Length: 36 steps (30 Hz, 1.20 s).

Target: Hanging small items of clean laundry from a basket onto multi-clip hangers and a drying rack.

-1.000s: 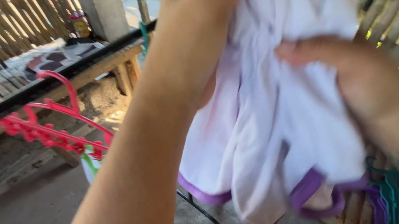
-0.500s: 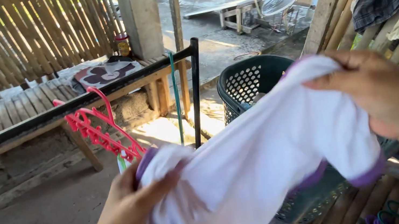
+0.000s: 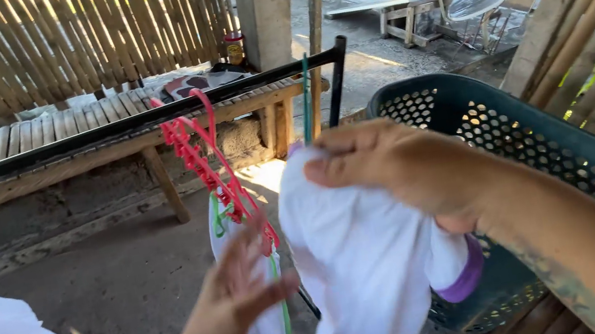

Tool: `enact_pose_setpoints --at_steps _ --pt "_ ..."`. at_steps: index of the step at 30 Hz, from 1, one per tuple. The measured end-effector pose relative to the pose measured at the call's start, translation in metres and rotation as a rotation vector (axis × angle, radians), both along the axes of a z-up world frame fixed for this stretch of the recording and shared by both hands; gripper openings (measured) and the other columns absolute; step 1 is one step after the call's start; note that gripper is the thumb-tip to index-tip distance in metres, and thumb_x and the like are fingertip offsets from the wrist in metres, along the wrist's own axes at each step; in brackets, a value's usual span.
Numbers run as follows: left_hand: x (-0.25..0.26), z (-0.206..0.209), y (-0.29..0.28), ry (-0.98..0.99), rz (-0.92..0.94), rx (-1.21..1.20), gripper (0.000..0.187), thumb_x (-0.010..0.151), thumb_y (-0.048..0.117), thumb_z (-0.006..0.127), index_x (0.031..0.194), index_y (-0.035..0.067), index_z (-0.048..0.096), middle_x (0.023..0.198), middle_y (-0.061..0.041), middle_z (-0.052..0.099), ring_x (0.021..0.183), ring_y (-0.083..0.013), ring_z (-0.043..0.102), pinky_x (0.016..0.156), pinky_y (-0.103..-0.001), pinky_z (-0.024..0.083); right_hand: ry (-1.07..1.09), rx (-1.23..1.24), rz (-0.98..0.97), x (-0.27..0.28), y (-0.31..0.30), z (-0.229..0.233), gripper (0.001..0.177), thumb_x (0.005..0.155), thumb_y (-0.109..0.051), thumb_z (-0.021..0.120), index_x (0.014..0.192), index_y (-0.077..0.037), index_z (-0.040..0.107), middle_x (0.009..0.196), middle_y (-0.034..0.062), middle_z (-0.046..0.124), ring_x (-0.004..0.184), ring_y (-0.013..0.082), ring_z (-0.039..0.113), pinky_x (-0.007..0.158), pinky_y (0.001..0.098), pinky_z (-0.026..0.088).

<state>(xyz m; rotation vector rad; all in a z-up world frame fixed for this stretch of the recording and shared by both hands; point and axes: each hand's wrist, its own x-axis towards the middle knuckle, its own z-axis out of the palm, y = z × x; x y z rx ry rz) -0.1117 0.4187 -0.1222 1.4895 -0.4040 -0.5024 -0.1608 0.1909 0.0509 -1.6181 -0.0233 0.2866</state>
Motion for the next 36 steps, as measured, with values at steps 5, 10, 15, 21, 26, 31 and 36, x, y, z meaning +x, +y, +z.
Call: enact_pose_setpoints --at_steps 5,10,15,21,26,31,36 --pt "0.026 0.059 0.008 -0.152 -0.216 -0.226 0.069 0.082 0.028 0.082 0.139 -0.001 0.058 0.133 -0.016 0.069 0.122 -0.0233 0.062 0.103 -0.041 0.049 -0.179 -0.368 -0.01 0.022 0.028 -0.011 0.04 0.082 -0.031 0.075 0.11 -0.004 0.079 0.101 0.0105 0.082 0.094 0.0162 0.074 0.086 0.0294 0.059" --pt "0.065 0.018 0.051 -0.02 -0.296 0.002 0.042 0.08 0.026 0.084 0.113 0.001 0.076 0.095 -0.011 0.078 0.082 -0.0184 0.07 0.077 -0.037 0.058 -0.191 -0.472 -0.386 0.026 0.028 0.018 0.035 0.089 -0.026 0.075 0.119 -0.008 0.077 0.104 0.0128 0.08 0.09 0.0229 0.073 0.078 0.0407 0.059" --pt "0.127 -0.085 0.122 -0.252 -0.234 0.708 0.033 0.073 0.031 0.089 0.097 0.01 0.082 0.081 0.0 0.078 0.076 -0.0121 0.071 0.071 -0.028 0.053 -0.285 -0.368 -0.463 0.027 0.036 0.027 0.027 0.092 -0.021 0.063 0.113 -0.009 0.075 0.096 0.0127 0.079 0.075 0.0246 0.076 0.069 0.0411 0.064" --pt "0.191 -0.155 0.212 0.097 0.019 0.628 0.037 0.071 0.03 0.091 0.094 0.002 0.084 0.073 -0.002 0.07 0.07 -0.0162 0.061 0.068 -0.035 0.05 -0.162 -0.195 -0.501 0.052 0.056 -0.017 0.017 0.099 -0.018 0.072 0.107 -0.003 0.075 0.091 0.012 0.076 0.071 0.0222 0.07 0.06 0.0455 0.06" --pt "0.233 -0.22 0.317 0.321 0.067 0.468 0.053 0.07 0.024 0.091 0.12 0.012 0.077 0.097 -0.005 0.082 0.085 -0.0167 0.074 0.079 -0.031 0.056 -0.099 -0.087 -0.705 0.08 0.105 -0.028 0.018 0.088 -0.018 0.068 0.098 -0.004 0.075 0.088 0.0108 0.077 0.075 0.0211 0.072 0.071 0.0408 0.058" --pt "0.25 -0.211 0.336 0.478 0.272 0.078 0.05 0.074 0.026 0.085 0.116 0.001 0.075 0.094 -0.009 0.074 0.079 -0.0199 0.069 0.072 -0.036 0.054 -0.159 0.181 -0.848 0.104 0.099 -0.072 0.014 0.092 -0.017 0.064 0.1 -0.008 0.07 0.095 0.0087 0.073 0.081 0.0233 0.071 0.078 0.0424 0.059" --pt "0.262 -0.115 0.256 -0.017 0.521 0.577 0.041 0.081 0.037 0.084 0.101 0.002 0.08 0.083 -0.014 0.073 0.073 -0.0194 0.061 0.065 -0.035 0.048 -0.24 0.189 -0.899 0.13 0.147 -0.109 0.013 0.091 -0.016 0.065 0.097 -0.006 0.07 0.088 0.0059 0.071 0.078 0.019 0.068 0.072 0.0375 0.056"
